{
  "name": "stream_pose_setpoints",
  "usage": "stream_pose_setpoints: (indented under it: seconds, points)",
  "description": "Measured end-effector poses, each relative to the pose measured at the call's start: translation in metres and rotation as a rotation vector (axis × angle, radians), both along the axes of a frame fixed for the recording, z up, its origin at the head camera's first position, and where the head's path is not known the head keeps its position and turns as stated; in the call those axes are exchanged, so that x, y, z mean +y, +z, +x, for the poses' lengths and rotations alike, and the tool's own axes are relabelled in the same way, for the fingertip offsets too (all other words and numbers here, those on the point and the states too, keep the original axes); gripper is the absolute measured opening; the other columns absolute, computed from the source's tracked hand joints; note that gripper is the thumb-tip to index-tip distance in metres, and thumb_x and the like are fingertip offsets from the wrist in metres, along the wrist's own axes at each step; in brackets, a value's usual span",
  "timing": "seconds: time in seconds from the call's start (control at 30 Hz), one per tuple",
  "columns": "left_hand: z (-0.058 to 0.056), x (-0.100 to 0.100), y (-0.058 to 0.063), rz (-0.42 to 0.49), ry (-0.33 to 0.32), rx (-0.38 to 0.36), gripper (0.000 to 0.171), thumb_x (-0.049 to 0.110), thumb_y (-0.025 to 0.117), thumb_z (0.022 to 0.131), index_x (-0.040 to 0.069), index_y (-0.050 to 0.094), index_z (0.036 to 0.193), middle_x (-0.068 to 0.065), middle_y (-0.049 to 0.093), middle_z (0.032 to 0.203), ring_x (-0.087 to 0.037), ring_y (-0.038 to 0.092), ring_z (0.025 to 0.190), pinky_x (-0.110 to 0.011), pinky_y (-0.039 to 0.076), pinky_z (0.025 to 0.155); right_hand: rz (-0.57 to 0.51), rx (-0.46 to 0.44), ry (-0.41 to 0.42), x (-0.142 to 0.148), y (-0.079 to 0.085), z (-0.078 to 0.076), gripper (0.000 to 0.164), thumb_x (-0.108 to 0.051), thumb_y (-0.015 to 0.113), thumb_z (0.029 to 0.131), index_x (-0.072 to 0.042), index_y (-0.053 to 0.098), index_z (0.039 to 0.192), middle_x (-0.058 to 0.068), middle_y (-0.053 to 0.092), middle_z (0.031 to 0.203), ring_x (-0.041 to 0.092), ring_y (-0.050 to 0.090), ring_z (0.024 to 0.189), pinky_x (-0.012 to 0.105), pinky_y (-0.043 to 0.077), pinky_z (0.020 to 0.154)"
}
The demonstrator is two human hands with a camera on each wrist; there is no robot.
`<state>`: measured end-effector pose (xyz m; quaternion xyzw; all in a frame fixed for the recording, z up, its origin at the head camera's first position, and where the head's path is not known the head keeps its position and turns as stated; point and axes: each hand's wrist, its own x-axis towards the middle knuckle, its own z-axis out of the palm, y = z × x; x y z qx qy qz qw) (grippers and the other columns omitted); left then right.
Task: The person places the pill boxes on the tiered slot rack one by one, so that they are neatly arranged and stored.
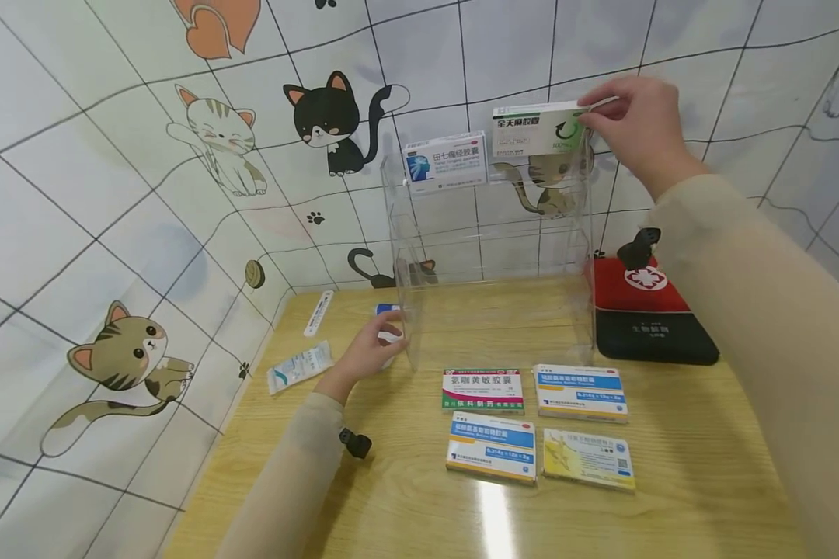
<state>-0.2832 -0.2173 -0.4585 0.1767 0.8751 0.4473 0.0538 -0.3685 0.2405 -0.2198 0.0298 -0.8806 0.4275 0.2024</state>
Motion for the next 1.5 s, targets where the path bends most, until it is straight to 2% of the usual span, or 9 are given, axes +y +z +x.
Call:
stream_pose_setpoints:
  seconds: [0.2,0.43,0.57,0.7,0.9,1.0,1.17,1.43,1.5]
  points:
    - [0.004,0.003,-0.005,0.025,-0.011,-0.016,0.057,0.012,0.067,0.100,0.002,0.044,0.151,-0.024,0.051,0.147,-0.036,0.058,0.124,-0.050,0.054,0.100,0.087,-0.056,0.037,-0.005,-0.012,-0.003,0.037,-0.041,0.062,0.102,-0.025,0.068,0.136,0.002,0.065,0.143,0.015,0.060,0.127,0.037,0.050,0.108]
    - [0.007,0.006,-0.008,0.024,0.007,-0.022,0.057,0.013,0.068,0.100,0.004,0.046,0.151,-0.016,0.055,0.144,-0.033,0.059,0.122,-0.049,0.055,0.099,0.116,0.002,0.070,-0.005,-0.024,0.002,0.040,-0.037,0.062,0.103,-0.017,0.068,0.137,-0.001,0.054,0.153,0.019,0.047,0.144,0.044,0.041,0.120]
    - [0.007,0.006,-0.008,0.010,0.012,-0.019,0.057,0.016,0.067,0.100,0.004,0.045,0.151,-0.014,0.055,0.144,-0.032,0.059,0.122,-0.047,0.055,0.099,0.101,0.084,0.064,-0.005,-0.039,0.018,0.040,-0.032,0.064,0.102,-0.013,0.068,0.137,0.000,0.049,0.157,0.020,0.040,0.149,0.048,0.035,0.123]
    - [0.006,0.005,-0.008,0.008,0.007,-0.022,0.057,0.017,0.067,0.100,0.005,0.045,0.152,-0.016,0.054,0.147,-0.032,0.059,0.123,-0.049,0.055,0.099,0.076,0.154,0.067,-0.002,-0.071,0.052,0.035,-0.026,0.066,0.101,-0.011,0.070,0.133,0.002,0.053,0.154,0.023,0.039,0.148,0.054,0.030,0.123]
    - [0.003,0.002,-0.007,0.007,0.003,0.002,0.057,0.016,0.067,0.100,0.006,0.045,0.151,-0.021,0.052,0.148,-0.033,0.059,0.124,-0.051,0.054,0.101,0.089,0.180,0.069,0.007,-0.136,0.109,0.032,-0.022,0.073,0.097,-0.013,0.073,0.128,0.006,0.062,0.143,0.027,0.052,0.133,0.008,0.039,0.100]
    - [0.002,0.001,-0.005,0.007,0.007,0.010,0.056,0.016,0.068,0.100,0.007,0.046,0.151,-0.021,0.053,0.146,-0.032,0.059,0.123,-0.049,0.054,0.101,0.125,0.143,0.075,0.013,-0.170,0.133,0.033,-0.019,0.078,0.094,-0.014,0.073,0.125,0.009,0.065,0.137,0.030,0.056,0.125,-0.002,0.030,0.087]
    - [0.002,0.000,-0.003,0.005,0.019,0.017,0.055,0.016,0.068,0.099,0.006,0.047,0.150,-0.019,0.056,0.141,-0.032,0.060,0.121,-0.049,0.055,0.100,0.207,0.027,0.116,0.024,-0.220,0.165,0.035,-0.015,0.083,0.089,-0.015,0.072,0.123,0.010,0.067,0.129,0.029,0.062,0.110,-0.001,0.036,0.083]
    - [0.000,0.000,-0.004,0.010,0.021,0.021,0.055,0.016,0.068,0.099,0.008,0.047,0.150,-0.018,0.059,0.137,-0.033,0.060,0.121,-0.051,0.054,0.100,0.283,-0.307,0.273,0.037,-0.255,0.187,0.054,-0.029,0.082,0.089,-0.011,0.063,0.137,0.017,0.063,0.131,0.033,0.064,0.111,0.039,0.061,0.085]
    - [0.000,0.000,-0.005,0.009,0.024,0.019,0.055,0.016,0.068,0.099,0.008,0.048,0.149,-0.017,0.059,0.136,-0.033,0.060,0.121,-0.051,0.054,0.100,0.295,-0.348,0.312,0.039,-0.260,0.188,0.061,-0.032,0.084,0.087,-0.010,0.061,0.139,0.016,0.064,0.129,0.031,0.065,0.109,0.037,0.062,0.082]
